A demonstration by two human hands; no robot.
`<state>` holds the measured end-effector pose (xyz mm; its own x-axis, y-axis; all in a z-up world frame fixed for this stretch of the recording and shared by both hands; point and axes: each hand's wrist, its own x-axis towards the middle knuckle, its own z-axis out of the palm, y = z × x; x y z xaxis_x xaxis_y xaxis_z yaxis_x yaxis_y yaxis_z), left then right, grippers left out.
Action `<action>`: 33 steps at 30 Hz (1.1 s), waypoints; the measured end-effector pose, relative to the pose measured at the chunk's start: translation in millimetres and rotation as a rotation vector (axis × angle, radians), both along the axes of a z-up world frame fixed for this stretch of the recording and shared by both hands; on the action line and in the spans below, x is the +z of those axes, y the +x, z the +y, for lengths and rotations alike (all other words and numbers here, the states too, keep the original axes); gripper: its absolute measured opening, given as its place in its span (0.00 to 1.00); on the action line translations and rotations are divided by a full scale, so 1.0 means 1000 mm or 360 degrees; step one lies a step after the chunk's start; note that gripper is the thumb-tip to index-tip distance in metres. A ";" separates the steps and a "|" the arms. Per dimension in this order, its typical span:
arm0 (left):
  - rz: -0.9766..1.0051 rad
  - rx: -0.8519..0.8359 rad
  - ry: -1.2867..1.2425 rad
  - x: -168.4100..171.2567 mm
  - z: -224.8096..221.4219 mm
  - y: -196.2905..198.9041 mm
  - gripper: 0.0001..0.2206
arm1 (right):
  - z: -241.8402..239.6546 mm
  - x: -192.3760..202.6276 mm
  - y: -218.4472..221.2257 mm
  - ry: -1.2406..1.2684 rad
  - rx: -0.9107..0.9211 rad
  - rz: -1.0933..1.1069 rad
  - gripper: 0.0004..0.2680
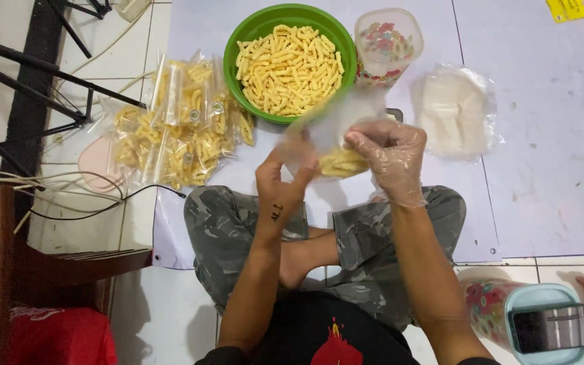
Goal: Bagging and weighing small macaroni-style snacks from a large bowl into individual plastic bags.
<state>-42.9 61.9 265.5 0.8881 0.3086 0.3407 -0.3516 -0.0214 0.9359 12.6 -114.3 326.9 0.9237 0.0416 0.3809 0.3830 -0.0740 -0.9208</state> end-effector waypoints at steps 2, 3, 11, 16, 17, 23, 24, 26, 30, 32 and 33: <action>-0.0041 0.0080 -0.0058 0.016 -0.004 -0.001 0.09 | -0.001 0.010 -0.004 0.0004 -0.0026 -0.0063 0.05; -0.0086 0.0169 -0.0119 0.024 -0.006 0.000 0.08 | -0.002 0.015 -0.004 0.0006 -0.0044 -0.0130 0.07; -0.0068 -0.0009 -0.0283 0.013 -0.024 -0.001 0.15 | -0.009 -0.017 -0.004 0.0187 -0.0165 -0.0243 0.12; -0.0201 0.0045 -0.0259 0.035 -0.022 0.001 0.12 | -0.011 -0.008 -0.004 0.0398 0.0163 -0.0095 0.20; -0.0218 0.0045 -0.0125 0.044 -0.019 0.000 0.12 | -0.013 -0.006 -0.007 0.0169 0.0314 0.0074 0.19; -0.0253 0.0140 0.0125 0.044 -0.012 0.003 0.11 | -0.019 -0.059 -0.006 -0.0183 0.0289 0.0201 0.08; -0.0234 0.0168 0.0125 0.037 -0.012 0.004 0.12 | -0.017 -0.062 -0.005 -0.0179 0.0188 0.0178 0.09; -0.0173 0.0155 0.0122 0.033 -0.010 0.001 0.12 | -0.020 -0.067 -0.004 -0.0087 0.0414 0.0264 0.13; -0.0067 0.0132 0.0114 0.012 -0.004 0.004 0.13 | -0.035 -0.094 -0.004 -0.0253 0.0538 0.0413 0.11; -0.0023 0.0109 0.0119 0.016 -0.008 0.003 0.14 | -0.043 -0.090 -0.004 -0.0278 0.0561 0.0475 0.11; 0.0021 0.0092 0.0129 0.018 -0.008 0.002 0.15 | -0.045 -0.088 -0.004 -0.0299 0.0590 0.0538 0.12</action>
<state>-41.0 53.5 283.7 0.8743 0.3311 0.3549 -0.3350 -0.1173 0.9349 8.2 -159.4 238.6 0.9039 0.4274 0.0195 0.0993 -0.1653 -0.9812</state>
